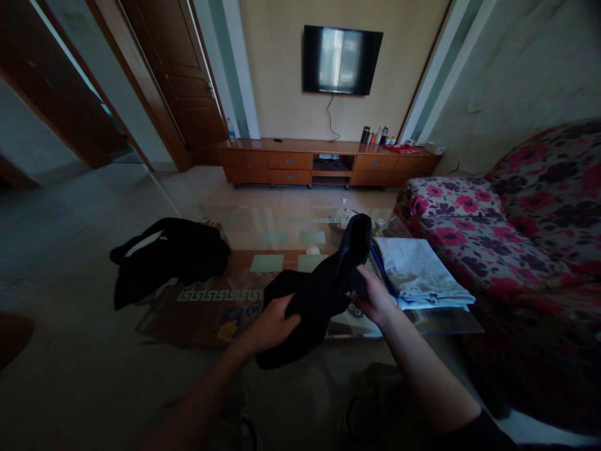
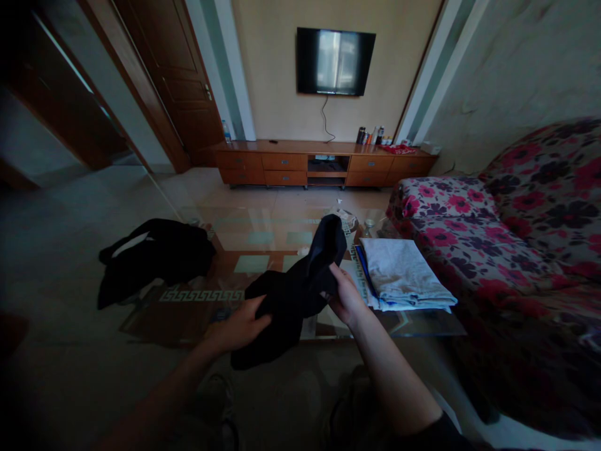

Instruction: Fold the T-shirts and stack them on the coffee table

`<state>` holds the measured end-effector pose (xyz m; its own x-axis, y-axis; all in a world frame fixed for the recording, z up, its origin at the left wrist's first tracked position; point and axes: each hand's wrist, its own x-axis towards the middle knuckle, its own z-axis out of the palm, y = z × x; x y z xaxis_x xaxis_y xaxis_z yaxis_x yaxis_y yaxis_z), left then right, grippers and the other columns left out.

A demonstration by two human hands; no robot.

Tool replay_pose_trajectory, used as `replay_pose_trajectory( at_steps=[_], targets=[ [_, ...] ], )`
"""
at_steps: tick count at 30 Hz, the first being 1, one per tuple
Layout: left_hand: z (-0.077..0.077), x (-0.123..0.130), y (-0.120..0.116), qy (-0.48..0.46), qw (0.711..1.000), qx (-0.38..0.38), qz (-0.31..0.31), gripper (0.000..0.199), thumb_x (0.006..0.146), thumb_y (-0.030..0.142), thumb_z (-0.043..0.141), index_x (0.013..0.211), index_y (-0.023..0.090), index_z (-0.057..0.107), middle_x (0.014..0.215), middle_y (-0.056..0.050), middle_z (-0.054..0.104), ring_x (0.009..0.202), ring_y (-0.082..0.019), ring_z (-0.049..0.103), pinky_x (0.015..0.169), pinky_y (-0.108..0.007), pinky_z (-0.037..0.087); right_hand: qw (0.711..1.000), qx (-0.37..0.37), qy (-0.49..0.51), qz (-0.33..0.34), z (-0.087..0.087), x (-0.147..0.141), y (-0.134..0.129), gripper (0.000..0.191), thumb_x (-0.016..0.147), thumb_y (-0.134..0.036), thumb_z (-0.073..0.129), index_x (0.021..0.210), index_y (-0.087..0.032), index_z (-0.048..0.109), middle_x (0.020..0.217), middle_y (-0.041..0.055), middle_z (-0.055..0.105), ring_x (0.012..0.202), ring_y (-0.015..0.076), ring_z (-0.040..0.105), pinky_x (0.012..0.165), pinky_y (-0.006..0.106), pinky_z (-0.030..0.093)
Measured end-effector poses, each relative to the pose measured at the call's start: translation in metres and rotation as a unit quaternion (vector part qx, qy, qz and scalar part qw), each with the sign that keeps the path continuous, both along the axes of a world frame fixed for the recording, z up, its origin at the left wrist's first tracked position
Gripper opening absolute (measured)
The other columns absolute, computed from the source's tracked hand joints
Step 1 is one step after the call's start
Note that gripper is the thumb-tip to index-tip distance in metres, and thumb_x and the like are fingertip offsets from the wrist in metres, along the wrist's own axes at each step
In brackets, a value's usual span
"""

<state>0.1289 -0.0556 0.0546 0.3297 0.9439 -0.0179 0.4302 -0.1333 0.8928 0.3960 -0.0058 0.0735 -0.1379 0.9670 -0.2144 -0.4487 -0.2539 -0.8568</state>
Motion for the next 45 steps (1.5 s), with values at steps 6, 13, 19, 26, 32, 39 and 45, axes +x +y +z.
replay_pose_trajectory(
  at_steps=[6, 13, 19, 26, 32, 39, 45],
  targets=[
    [-0.004, 0.005, -0.004, -0.219, 0.932, -0.249, 0.150, 0.031, 0.073, 0.030, 0.066, 0.102, 0.019, 0.069, 0.085, -0.003, 0.074, 0.082, -0.024, 0.069, 0.075, -0.033, 0.051, 0.995, 0.083, -0.021, 0.043, 0.006, -0.009, -0.002, 0.058, 0.080, -0.040, 0.084, 0.133, -0.034, 0.061, 0.126, 0.0011, 0.072, 0.113, 0.0204, 0.068, 0.098, 0.034, 0.052],
    [-0.007, 0.008, 0.004, -0.336, 0.853, -0.296, 0.266, 0.026, 0.066, 0.031, 0.070, 0.089, 0.020, 0.063, 0.074, 0.001, 0.069, 0.067, -0.019, 0.065, 0.067, -0.030, 0.050, 0.946, 0.003, -0.230, 0.227, -0.025, -0.005, -0.003, 0.047, 0.084, -0.058, 0.075, 0.109, -0.019, 0.076, 0.104, 0.0083, 0.078, 0.094, 0.0236, 0.072, 0.090, 0.038, 0.055],
    [-0.019, -0.002, 0.015, -0.284, 0.900, -0.209, 0.255, 0.031, 0.072, 0.036, 0.066, 0.097, 0.019, 0.063, 0.085, -0.001, 0.069, 0.076, -0.019, 0.065, 0.071, -0.030, 0.050, 0.981, 0.026, -0.118, 0.154, -0.013, -0.005, 0.001, 0.050, 0.077, -0.050, 0.083, 0.117, -0.021, 0.075, 0.104, 0.0048, 0.079, 0.092, 0.0200, 0.072, 0.087, 0.032, 0.055],
    [-0.020, 0.004, 0.018, -0.117, 0.970, -0.012, 0.214, 0.044, 0.082, 0.046, 0.070, 0.115, 0.021, 0.057, 0.117, -0.009, 0.066, 0.111, -0.023, 0.062, 0.099, -0.038, 0.047, 0.987, 0.061, -0.065, 0.132, 0.006, 0.000, -0.004, 0.053, 0.078, -0.050, 0.083, 0.125, -0.025, 0.074, 0.113, 0.0062, 0.078, 0.104, 0.0225, 0.071, 0.100, 0.038, 0.051],
    [-0.007, 0.011, 0.007, -0.239, 0.953, -0.119, 0.140, 0.072, 0.082, 0.053, 0.073, 0.143, 0.022, 0.051, 0.142, -0.013, 0.061, 0.131, -0.029, 0.057, 0.112, -0.045, 0.041, 0.965, 0.137, -0.149, 0.165, 0.010, -0.005, -0.010, 0.044, 0.086, -0.050, 0.076, 0.125, -0.029, 0.074, 0.123, 0.0051, 0.073, 0.115, 0.0224, 0.065, 0.106, 0.042, 0.048],
    [0.005, 0.025, -0.010, -0.391, 0.809, -0.439, 0.012, 0.063, 0.084, 0.069, 0.065, 0.120, 0.018, 0.071, 0.122, -0.013, 0.075, 0.124, -0.032, 0.065, 0.109, -0.045, 0.048, 0.958, 0.129, -0.139, 0.214, 0.013, -0.013, -0.022, 0.038, 0.090, -0.052, 0.071, 0.119, -0.027, 0.076, 0.113, 0.0044, 0.075, 0.104, 0.0212, 0.069, 0.094, 0.036, 0.052],
    [0.010, 0.029, -0.017, -0.381, 0.812, -0.435, 0.080, 0.049, 0.080, 0.043, 0.080, 0.119, 0.016, 0.072, 0.115, -0.013, 0.077, 0.110, -0.030, 0.073, 0.103, -0.042, 0.054, 0.991, 0.059, -0.036, 0.112, 0.012, -0.009, -0.016, 0.044, 0.084, -0.052, 0.078, 0.120, -0.028, 0.073, 0.108, 0.0031, 0.077, 0.090, 0.0188, 0.071, 0.083, 0.030, 0.055]
  ],
)
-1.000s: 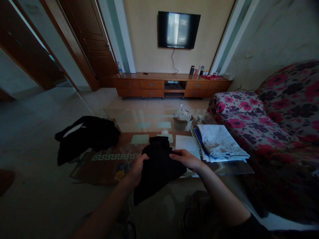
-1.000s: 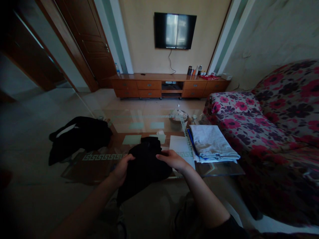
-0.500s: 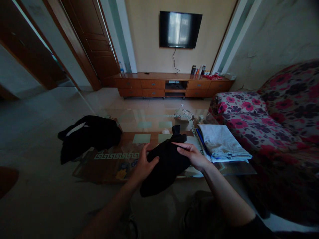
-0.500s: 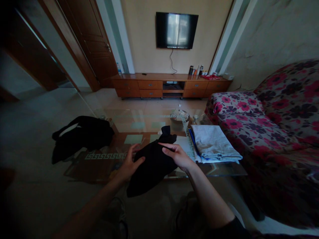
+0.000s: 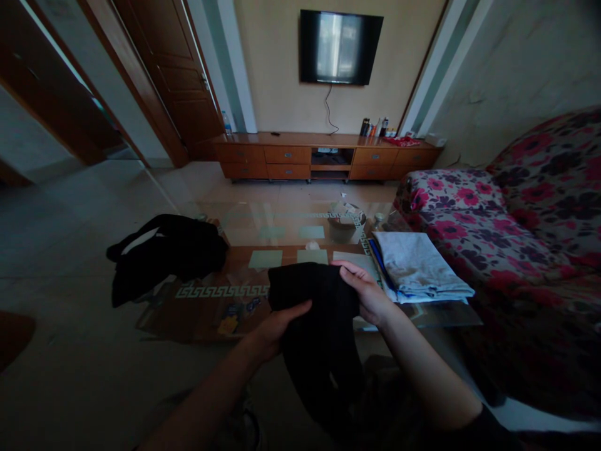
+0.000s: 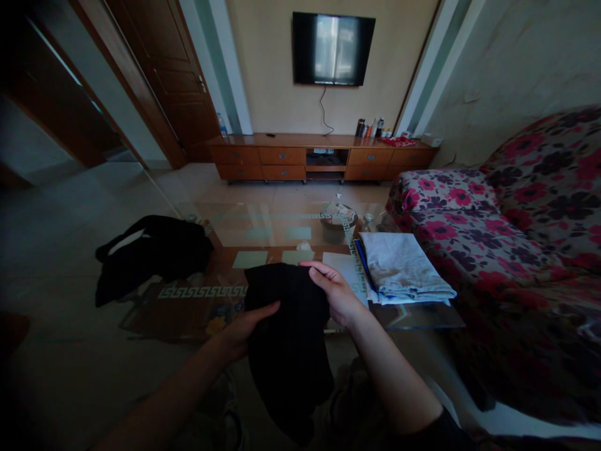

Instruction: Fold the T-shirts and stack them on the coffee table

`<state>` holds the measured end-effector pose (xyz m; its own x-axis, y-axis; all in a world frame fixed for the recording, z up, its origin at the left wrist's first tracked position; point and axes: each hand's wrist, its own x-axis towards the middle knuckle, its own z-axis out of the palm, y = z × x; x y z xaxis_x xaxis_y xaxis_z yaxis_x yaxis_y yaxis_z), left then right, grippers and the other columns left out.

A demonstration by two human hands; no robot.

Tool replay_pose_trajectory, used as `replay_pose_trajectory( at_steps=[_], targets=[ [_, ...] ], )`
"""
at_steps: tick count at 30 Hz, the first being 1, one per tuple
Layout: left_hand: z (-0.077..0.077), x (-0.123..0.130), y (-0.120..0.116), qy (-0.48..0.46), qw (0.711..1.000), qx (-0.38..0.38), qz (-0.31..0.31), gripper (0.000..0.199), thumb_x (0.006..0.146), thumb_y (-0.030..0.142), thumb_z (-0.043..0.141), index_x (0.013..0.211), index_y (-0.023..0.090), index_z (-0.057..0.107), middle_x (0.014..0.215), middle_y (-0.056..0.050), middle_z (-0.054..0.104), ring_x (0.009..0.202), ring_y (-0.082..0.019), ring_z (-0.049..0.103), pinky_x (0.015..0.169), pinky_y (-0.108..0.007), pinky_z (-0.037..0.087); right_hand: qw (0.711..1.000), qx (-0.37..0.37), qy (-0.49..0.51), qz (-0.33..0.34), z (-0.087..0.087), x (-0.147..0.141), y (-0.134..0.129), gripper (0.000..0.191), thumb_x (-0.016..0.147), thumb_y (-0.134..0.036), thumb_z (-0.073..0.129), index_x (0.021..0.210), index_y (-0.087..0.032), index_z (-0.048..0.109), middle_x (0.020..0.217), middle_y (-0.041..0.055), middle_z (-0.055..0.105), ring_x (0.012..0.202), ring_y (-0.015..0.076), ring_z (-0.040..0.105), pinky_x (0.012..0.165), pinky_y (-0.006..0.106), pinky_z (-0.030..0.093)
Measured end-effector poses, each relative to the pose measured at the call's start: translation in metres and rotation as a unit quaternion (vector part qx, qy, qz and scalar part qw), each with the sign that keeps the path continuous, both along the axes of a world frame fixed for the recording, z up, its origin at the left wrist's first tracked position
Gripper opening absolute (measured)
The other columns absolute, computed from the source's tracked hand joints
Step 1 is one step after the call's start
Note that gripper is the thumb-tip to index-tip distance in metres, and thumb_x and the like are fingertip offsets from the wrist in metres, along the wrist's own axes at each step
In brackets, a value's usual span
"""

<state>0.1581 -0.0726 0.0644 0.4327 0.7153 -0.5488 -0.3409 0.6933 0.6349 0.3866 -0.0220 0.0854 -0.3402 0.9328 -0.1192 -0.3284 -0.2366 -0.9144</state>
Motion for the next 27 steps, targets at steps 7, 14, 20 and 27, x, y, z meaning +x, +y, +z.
replay_pose_trajectory(
  at_steps=[7, 14, 20, 27],
  targets=[
    [0.010, -0.013, 0.005, 0.011, 0.999, 0.014, 0.049, 0.034, 0.081, 0.035, 0.075, 0.107, 0.012, 0.075, 0.099, -0.013, 0.080, 0.091, -0.029, 0.077, 0.088, -0.041, 0.060, 0.980, 0.092, -0.143, -0.106, -0.031, 0.004, 0.023, 0.035, 0.085, -0.042, 0.073, 0.114, -0.025, 0.074, 0.110, 0.0035, 0.076, 0.103, 0.0225, 0.068, 0.096, 0.038, 0.052],
    [0.000, -0.027, 0.003, 0.006, 0.999, 0.042, 0.017, 0.027, 0.072, 0.024, 0.074, 0.095, 0.011, 0.078, 0.097, -0.014, 0.080, 0.094, -0.033, 0.075, 0.090, -0.046, 0.057, 0.860, 0.361, -0.321, -0.165, -0.002, -0.018, -0.011, 0.026, 0.096, -0.032, 0.062, 0.121, -0.026, 0.068, 0.107, 0.0082, 0.065, 0.099, 0.0226, 0.061, 0.088, 0.038, 0.052],
    [0.008, -0.013, 0.003, 0.042, 0.996, 0.053, 0.061, 0.041, 0.081, 0.039, 0.077, 0.112, 0.013, 0.075, 0.102, -0.013, 0.079, 0.095, -0.029, 0.076, 0.091, -0.041, 0.059, 0.838, 0.438, -0.325, -0.006, 0.014, -0.024, -0.024, 0.032, 0.093, -0.035, 0.070, 0.124, -0.030, 0.067, 0.120, 0.0079, 0.058, 0.118, 0.0254, 0.056, 0.103, 0.044, 0.049],
    [-0.005, -0.011, 0.005, 0.142, 0.984, 0.034, 0.101, 0.052, 0.074, 0.051, 0.083, 0.107, 0.012, 0.076, 0.096, -0.014, 0.079, 0.089, -0.031, 0.076, 0.083, -0.041, 0.061, 0.834, 0.436, -0.336, 0.028, 0.010, -0.026, -0.028, 0.060, 0.087, -0.039, 0.078, 0.142, -0.033, 0.056, 0.129, 0.0084, 0.054, 0.123, 0.0262, 0.054, 0.105, 0.043, 0.049]
  ],
)
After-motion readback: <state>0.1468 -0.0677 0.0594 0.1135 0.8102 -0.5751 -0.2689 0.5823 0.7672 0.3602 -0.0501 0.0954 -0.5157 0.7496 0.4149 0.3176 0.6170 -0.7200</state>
